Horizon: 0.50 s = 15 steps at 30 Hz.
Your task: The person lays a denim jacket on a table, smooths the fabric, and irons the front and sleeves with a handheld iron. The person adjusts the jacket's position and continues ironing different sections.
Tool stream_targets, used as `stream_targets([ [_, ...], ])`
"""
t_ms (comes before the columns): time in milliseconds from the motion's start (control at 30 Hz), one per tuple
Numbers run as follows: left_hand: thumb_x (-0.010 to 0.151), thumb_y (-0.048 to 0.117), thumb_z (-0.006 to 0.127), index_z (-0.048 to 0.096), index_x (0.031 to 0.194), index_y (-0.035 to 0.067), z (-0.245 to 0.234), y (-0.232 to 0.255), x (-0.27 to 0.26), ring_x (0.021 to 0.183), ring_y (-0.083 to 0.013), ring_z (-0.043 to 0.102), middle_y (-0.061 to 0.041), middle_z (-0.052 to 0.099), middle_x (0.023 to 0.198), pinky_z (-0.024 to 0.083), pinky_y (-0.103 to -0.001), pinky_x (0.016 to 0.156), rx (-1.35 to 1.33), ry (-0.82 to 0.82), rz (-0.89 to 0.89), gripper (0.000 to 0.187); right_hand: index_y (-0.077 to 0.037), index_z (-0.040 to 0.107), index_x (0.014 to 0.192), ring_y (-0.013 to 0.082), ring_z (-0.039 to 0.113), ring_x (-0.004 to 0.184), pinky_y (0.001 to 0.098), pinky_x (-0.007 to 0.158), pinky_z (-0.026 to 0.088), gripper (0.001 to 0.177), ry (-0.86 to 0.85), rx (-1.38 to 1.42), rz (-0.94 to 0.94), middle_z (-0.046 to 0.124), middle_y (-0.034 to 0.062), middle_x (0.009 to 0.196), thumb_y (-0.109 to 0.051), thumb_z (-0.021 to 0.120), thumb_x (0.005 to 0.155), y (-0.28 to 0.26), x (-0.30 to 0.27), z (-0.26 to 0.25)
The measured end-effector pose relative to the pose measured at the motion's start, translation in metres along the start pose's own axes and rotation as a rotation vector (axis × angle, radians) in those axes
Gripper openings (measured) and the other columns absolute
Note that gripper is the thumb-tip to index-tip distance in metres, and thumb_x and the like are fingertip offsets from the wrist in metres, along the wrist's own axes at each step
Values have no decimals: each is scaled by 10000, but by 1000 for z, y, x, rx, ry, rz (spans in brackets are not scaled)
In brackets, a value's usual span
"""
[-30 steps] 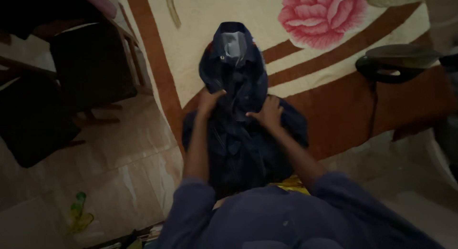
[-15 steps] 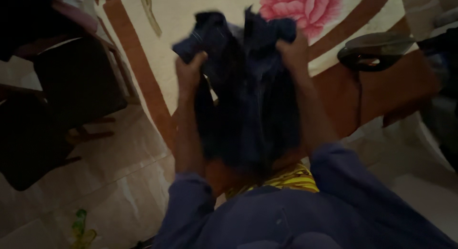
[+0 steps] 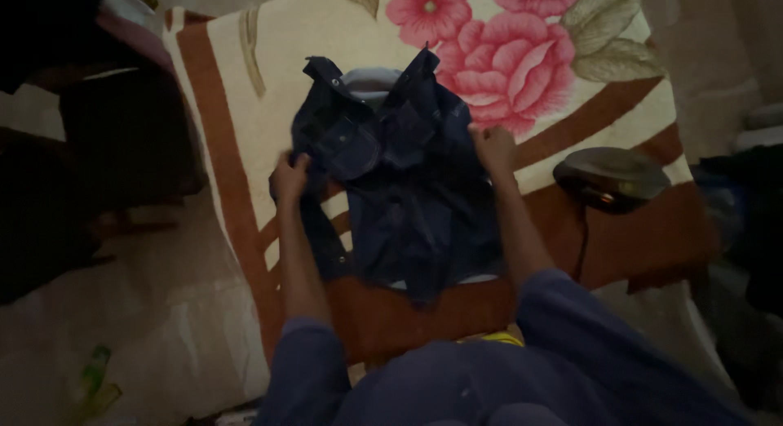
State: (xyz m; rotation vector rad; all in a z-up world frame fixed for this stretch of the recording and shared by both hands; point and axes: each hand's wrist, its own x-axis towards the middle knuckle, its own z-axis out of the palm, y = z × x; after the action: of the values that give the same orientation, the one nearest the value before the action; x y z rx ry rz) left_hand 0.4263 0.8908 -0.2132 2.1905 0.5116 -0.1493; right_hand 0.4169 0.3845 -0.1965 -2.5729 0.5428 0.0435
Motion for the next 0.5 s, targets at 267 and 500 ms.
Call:
stream_targets([
  [267,879,335,787,676,1247,-16,53,34,71,1073,-315,683,-179,728,1153,511,-394,950,-200,14,-243,520,-25,768,996,206,631,684,401,627,496,409,-677,546,15,704,71,796,-428,744,929,-26,80,16],
  [500,817,78,755,709,1173,7,-1,71,68,985,-228,708,-98,757,1066,536,-325,904,-414,-109,49,365,-55,721,1217,416,674,748,524,671,512,428,-226,96,-724,661,232,782,-253,755,839,-45,121,-41],
])
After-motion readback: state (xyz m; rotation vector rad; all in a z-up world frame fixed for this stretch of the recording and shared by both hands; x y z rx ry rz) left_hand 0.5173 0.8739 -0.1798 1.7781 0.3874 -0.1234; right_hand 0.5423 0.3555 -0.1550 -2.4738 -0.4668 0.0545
